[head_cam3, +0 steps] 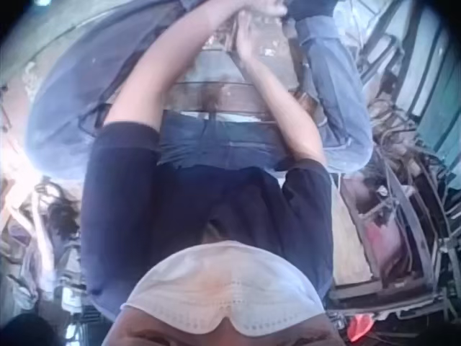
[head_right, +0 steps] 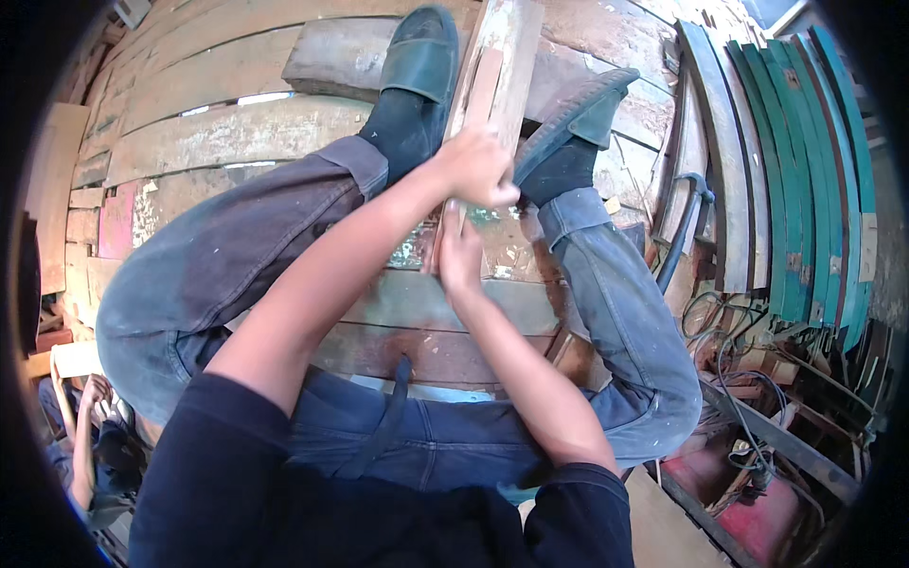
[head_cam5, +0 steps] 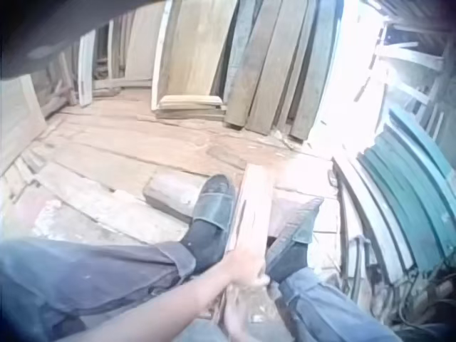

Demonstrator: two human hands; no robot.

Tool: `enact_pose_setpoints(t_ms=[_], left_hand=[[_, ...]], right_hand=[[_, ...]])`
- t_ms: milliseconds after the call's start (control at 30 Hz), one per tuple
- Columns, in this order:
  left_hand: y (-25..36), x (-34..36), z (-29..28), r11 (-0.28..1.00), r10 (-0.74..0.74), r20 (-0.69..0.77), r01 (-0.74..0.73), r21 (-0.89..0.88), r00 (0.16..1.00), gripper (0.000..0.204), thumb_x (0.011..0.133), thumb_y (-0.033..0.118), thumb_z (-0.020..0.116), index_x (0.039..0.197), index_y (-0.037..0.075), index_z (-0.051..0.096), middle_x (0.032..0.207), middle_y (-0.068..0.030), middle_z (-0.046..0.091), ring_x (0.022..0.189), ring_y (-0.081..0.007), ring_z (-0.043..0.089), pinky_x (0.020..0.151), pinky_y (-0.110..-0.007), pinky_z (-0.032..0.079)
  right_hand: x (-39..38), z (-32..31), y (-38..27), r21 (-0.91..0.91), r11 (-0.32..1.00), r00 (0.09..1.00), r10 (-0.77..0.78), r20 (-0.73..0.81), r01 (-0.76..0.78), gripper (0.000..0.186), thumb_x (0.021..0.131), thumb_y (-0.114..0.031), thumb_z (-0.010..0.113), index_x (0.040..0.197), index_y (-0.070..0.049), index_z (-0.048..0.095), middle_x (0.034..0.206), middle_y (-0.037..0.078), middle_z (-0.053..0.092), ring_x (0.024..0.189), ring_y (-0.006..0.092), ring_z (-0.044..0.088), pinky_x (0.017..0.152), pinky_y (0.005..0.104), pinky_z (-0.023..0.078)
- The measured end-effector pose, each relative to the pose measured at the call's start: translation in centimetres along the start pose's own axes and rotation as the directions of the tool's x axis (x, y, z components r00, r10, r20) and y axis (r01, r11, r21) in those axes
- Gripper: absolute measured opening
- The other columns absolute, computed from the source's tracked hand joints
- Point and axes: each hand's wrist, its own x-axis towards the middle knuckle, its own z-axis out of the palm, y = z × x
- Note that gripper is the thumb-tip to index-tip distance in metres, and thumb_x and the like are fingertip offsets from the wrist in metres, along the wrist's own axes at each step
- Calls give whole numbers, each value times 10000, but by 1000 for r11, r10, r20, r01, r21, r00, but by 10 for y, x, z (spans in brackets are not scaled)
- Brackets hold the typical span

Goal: Woodworking by scraping, sawing, and hammering a wooden plank while sitting on a workshop floor.

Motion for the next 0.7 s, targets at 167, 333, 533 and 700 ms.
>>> enact_pose_setpoints(t_ms=[167,333,533,700], left_hand=[[-9,25,-5,998,-49,63,46,46,997,336,617,405,587,572,90,692,591,-162,614,681,-341,603,697,-434,464],[48,-51,19,997,55,-125,-61,-45,991,320,604,347,569,479,53,604,492,-127,530,532,-287,530,711,-371,445],[33,-35,19,993,93,-94,-99,-64,991,296,590,336,579,454,74,599,499,-121,549,552,-297,550,680,-383,439],[-15,36,-1,999,2,52,-4,33,999,371,661,392,569,617,42,684,612,-174,628,658,-362,619,677,-448,495]], right_hand=[[6,17,-35,103,995,997,17,-81,-9,448,991,-446,403,770,-60,452,488,41,433,360,147,449,348,285,393],[-62,-8,29,-116,993,999,-2,-48,-4,382,1014,-311,397,806,-9,506,516,70,510,358,145,468,357,313,403],[-41,-8,19,62,997,999,52,-12,-52,386,1011,-363,394,832,-38,499,509,51,469,398,149,480,375,295,435],[20,0,-38,183,980,994,60,86,-75,476,986,-496,363,862,-58,503,604,57,535,444,141,520,385,277,417]])
